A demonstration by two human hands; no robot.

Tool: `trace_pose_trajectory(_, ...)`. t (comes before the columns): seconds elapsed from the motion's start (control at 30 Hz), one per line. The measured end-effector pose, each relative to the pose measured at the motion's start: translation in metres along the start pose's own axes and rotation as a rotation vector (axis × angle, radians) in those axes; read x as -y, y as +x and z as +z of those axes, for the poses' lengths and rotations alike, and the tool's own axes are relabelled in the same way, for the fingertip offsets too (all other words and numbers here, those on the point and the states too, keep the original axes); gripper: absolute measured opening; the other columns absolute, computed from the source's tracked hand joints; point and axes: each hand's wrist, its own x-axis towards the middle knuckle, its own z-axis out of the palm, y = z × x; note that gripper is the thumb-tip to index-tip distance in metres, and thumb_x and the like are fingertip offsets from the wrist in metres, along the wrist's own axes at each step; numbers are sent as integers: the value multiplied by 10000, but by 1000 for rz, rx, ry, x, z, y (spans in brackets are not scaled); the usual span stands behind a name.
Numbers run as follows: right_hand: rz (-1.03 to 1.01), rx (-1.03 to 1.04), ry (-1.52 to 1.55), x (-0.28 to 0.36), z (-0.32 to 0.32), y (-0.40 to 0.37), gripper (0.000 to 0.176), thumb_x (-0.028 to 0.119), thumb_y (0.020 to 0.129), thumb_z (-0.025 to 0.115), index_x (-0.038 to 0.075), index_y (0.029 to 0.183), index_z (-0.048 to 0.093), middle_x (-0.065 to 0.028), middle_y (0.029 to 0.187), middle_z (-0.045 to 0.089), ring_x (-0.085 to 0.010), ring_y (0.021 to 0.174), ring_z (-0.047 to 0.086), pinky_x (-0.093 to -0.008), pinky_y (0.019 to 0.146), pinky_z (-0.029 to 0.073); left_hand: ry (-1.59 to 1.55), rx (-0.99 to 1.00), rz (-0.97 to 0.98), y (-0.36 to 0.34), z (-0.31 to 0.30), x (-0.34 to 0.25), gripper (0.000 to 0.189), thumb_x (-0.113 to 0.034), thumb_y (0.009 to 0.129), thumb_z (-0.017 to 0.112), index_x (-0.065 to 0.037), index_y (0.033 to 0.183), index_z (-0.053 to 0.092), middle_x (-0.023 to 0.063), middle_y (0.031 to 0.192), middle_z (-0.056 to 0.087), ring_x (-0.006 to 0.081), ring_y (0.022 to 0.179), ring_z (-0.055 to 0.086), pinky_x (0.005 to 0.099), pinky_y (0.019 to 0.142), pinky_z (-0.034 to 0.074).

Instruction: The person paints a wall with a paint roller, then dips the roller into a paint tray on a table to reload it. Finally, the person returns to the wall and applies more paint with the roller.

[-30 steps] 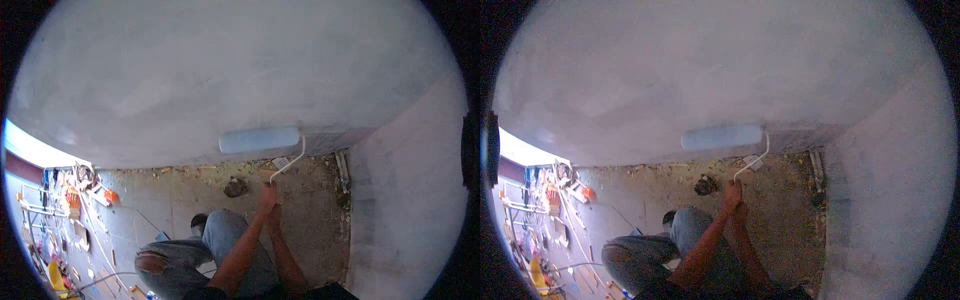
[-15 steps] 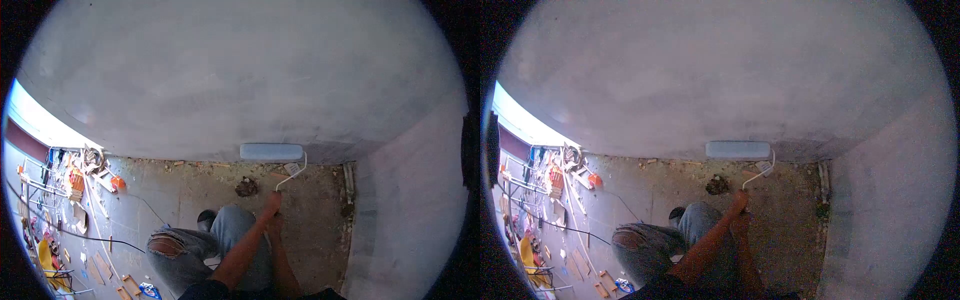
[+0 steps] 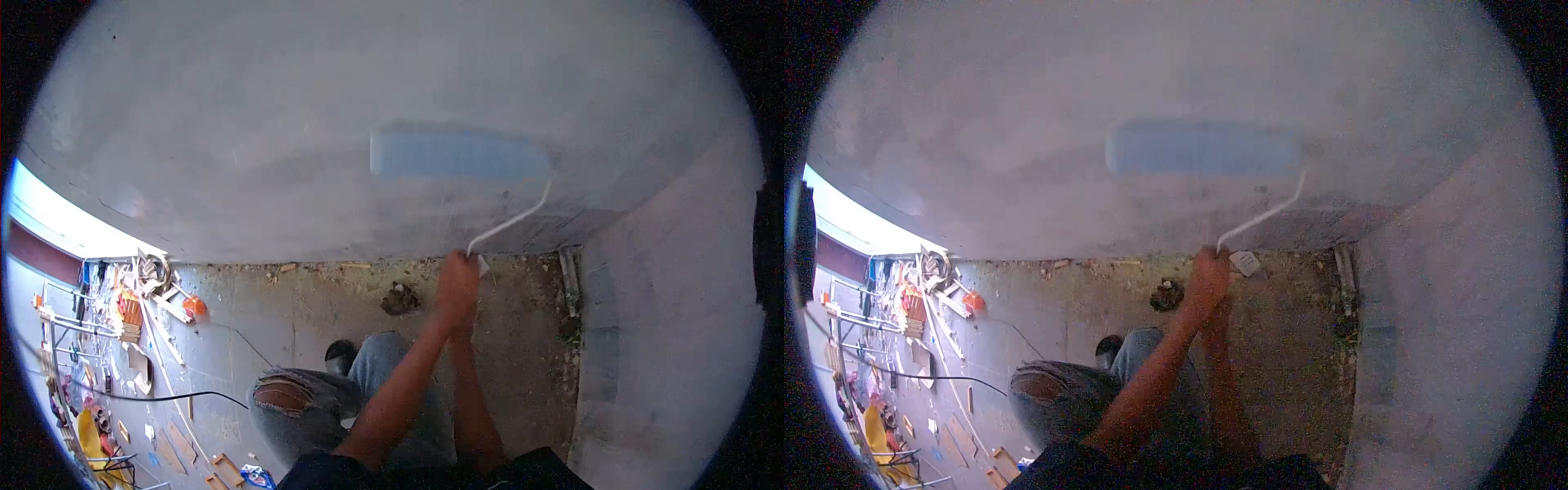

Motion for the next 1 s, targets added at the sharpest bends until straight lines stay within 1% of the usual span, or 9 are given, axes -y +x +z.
trace_pose_trajectory(0.07,27,18,-57,-45,17,-14,337,296,819,548,7,986,505,-107,938,517,-225,835,499,-381,678,406,143,56,199,2,21,92,347,-230,850,459,108,805,525,197,627,538,299,570,548,412,535,392)
trace_pose_trajectory(0.13,64,59,-139,-92,38,-42,338,299,820,546,8,988,504,-106,941,515,-226,837,498,-382,678,405,112,205,-170,3,27,141,365,-238,851,455,106,746,514,190,573,515,304,514,514,418,515,387)
trace_pose_trajectory(0.2,155,118,-147,-121,48,-55,343,303,823,545,9,994,501,-103,944,512,-228,831,497,-381,674,407,187,186,-55,0,35,189,367,-232,849,457,106,716,512,185,540,499,302,493,507,417,502,384)
trace_pose_trajectory(0.53,15,-43,85,18,-4,2,332,304,822,548,1,954,512,-88,866,512,-213,772,494,-362,644,407,142,72,-97,-5,13,19,358,-225,850,464,122,795,536,249,663,553,366,617,572,435,561,423)
trace_pose_trajectory(0.63,16,-59,67,14,-6,11,330,304,821,550,0,943,514,-84,844,511,-208,753,493,-356,633,408,198,-17,140,10,23,29,333,-199,847,472,124,824,547,243,687,558,336,604,576,433,556,431)
trace_pose_trajectory(0.73,78,-46,15,-33,15,-15,328,304,820,552,-2,933,515,-79,823,511,-203,734,492,-350,622,408,91,164,-69,-1,20,61,305,-169,839,485,130,825,542,238,697,560,310,564,562,430,505,427)
trace_pose_trajectory(0.8,150,-18,-9,-63,33,-45,327,304,819,553,-2,926,517,-76,808,511,-200,721,492,-346,615,409,790,219,386,14,57,192,265,-144,834,497,107,760,536,193,618,537,235,477,512,384,423,388)
trace_pose_trajectory(0.9,201,-14,11,-73,42,-64,326,305,817,555,-4,916,519,-72,787,511,-196,702,491,-340,604,409,233,247,-178,-5,23,150,252,-145,836,493,67,703,521,145,574,511,179,405,428,350,370,322)
trace_pose_trajectory(1.0,163,-43,49,-43,18,-50,325,305,816,557,-5,906,520,-67,765,511,-191,683,490,-334,593,409,581,99,428,-2,44,158,246,-146,830,489,48,679,500,139,547,483,173,403,411,350,373,296)
